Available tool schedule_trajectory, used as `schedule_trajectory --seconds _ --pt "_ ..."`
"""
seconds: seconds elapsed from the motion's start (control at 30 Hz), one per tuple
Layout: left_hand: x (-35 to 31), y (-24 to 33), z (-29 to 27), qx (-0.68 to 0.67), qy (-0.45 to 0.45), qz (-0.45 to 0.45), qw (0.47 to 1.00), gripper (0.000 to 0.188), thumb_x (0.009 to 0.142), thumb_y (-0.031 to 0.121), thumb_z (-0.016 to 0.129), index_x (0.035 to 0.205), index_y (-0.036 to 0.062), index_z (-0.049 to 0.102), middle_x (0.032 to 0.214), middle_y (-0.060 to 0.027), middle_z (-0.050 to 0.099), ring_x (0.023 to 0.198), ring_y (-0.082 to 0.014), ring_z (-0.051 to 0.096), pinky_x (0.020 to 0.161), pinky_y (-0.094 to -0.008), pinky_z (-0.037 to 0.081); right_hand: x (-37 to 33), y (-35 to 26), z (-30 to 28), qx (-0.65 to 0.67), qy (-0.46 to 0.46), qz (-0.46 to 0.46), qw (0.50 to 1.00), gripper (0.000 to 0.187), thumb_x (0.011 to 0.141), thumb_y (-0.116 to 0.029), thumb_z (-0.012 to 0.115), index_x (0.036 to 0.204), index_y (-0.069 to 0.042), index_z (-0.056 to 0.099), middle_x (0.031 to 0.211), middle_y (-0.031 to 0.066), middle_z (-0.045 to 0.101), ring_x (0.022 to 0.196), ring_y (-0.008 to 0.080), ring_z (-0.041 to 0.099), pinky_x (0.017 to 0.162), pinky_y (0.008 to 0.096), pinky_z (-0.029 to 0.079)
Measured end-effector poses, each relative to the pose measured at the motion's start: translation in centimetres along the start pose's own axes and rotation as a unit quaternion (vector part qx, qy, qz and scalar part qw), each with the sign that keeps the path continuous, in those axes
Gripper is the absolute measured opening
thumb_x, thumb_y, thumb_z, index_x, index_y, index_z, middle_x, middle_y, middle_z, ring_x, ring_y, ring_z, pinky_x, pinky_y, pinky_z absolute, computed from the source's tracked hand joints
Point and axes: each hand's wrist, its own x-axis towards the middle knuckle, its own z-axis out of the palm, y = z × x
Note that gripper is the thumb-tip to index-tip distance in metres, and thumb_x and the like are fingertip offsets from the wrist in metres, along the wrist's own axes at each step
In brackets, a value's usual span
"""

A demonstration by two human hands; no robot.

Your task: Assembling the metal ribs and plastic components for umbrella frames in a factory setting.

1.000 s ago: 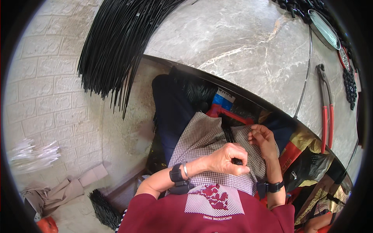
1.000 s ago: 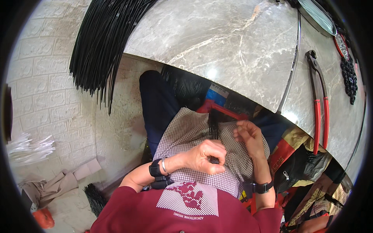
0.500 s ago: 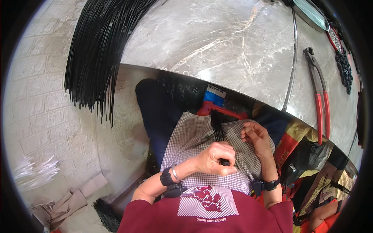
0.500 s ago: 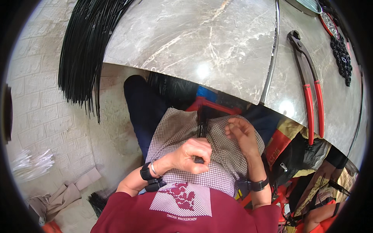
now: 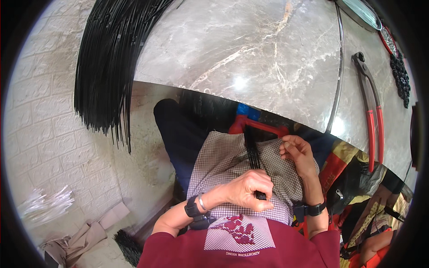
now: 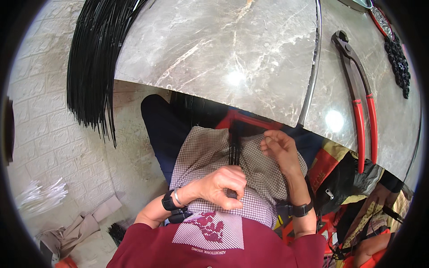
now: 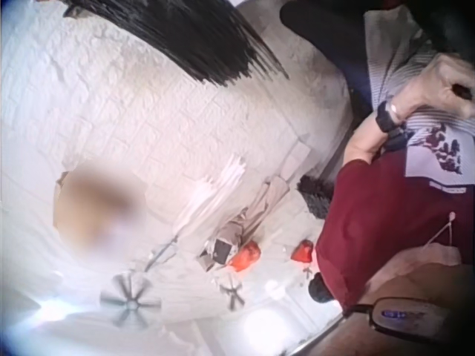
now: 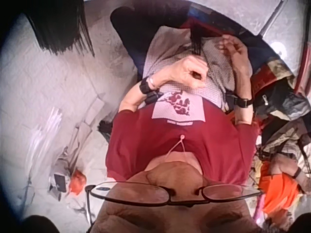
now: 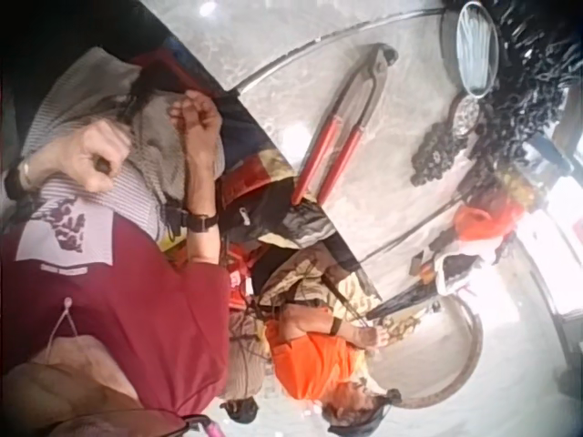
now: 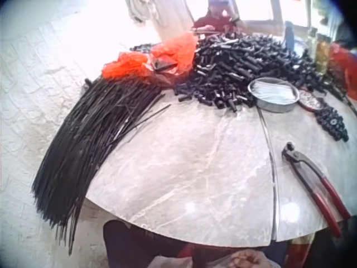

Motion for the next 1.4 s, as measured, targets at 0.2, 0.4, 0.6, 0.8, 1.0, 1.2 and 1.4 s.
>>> schedule_trajectory --seconds 0.2,0.4,0.6,0.8,1.0,1.2,1.4 --pt "-0.2 0.3 0.0 0.006 0.022 0.008 1.000 0.019 0.073 0.018 0.071 0.064 0.0081 0.057 0.057 0.0006 0.050 0.052 -0.0160 0.046 0.056 -0.0325 0.037 -0.2 -0.6 0.6 -0.025 0.000 -0.007 1.000 0.021 0.094 -0.009 0.061 0.113 0.000 0.061 0.090 0.0055 0.068 0.079 0.0121 0.064 0.070 0.0261 0.054" --pt "-0.6 0.7 0.0 0.014 0.034 0.021 0.999 0.019 0.073 0.017 0.071 0.064 0.0070 0.056 0.057 -0.0003 0.050 0.052 -0.0165 0.046 0.058 -0.0326 0.037 -0.9 -0.4 1.0 -0.042 -0.022 -0.022 0.999 0.021 0.095 -0.010 0.060 0.113 0.000 0.060 0.090 0.0055 0.067 0.080 0.0127 0.063 0.072 0.0273 0.053" --pt "0.2 1.3 -0.3 0.011 0.097 0.066 0.993 0.016 0.074 0.012 0.068 0.066 0.0043 0.057 0.060 -0.0031 0.055 0.056 -0.0171 0.051 0.058 -0.0320 0.040 -3.9 -2.0 3.1 -0.148 -0.042 -0.111 0.982 0.023 0.092 -0.004 0.063 0.113 0.003 0.061 0.094 0.0068 0.067 0.084 0.0117 0.063 0.074 0.0270 0.052" --pt "0.9 4.0 -3.9 -0.102 0.296 0.015 0.950 0.073 0.087 0.072 0.041 0.066 0.0028 0.054 0.060 -0.0020 0.051 0.055 -0.0094 0.044 0.050 -0.0255 0.031 -6.2 -8.2 8.2 -0.150 -0.092 -0.214 0.961 0.020 0.090 0.001 0.062 0.110 0.004 0.063 0.095 0.0065 0.067 0.088 0.0126 0.064 0.080 0.0261 0.052" --pt "3.2 4.0 -5.1 -0.142 0.327 0.037 0.933 0.081 0.091 0.074 0.027 0.075 0.0013 0.058 0.056 0.0005 0.044 0.054 -0.0060 0.038 0.051 -0.0237 0.028 -6.8 -11.1 13.6 -0.273 -0.059 -0.331 0.901 0.021 0.087 0.006 0.062 0.108 0.005 0.062 0.094 0.0084 0.065 0.089 0.0129 0.066 0.079 0.0246 0.053" --pt "2.1 2.2 -6.6 -0.205 0.335 0.102 0.914 0.063 0.102 0.054 0.033 0.077 0.0012 0.057 0.060 -0.0017 0.048 0.055 -0.0066 0.039 0.051 -0.0217 0.028 -8.3 -15.8 9.7 -0.500 0.250 -0.557 0.614 0.020 0.082 0.004 0.067 0.101 0.001 0.063 0.094 0.0157 0.064 0.087 0.0308 0.063 0.077 0.0366 0.050" --pt "4.0 3.6 -6.6 -0.168 0.291 0.084 0.938 0.059 0.104 0.049 0.034 0.068 0.0046 0.048 0.058 -0.0019 0.044 0.053 -0.0085 0.036 0.050 -0.0246 0.027 -8.6 -18.3 1.3 -0.736 0.383 -0.342 0.442 0.041 0.092 -0.020 0.059 0.126 0.002 0.053 0.118 0.0202 0.053 0.107 0.0349 0.052 0.092 0.0420 0.044"
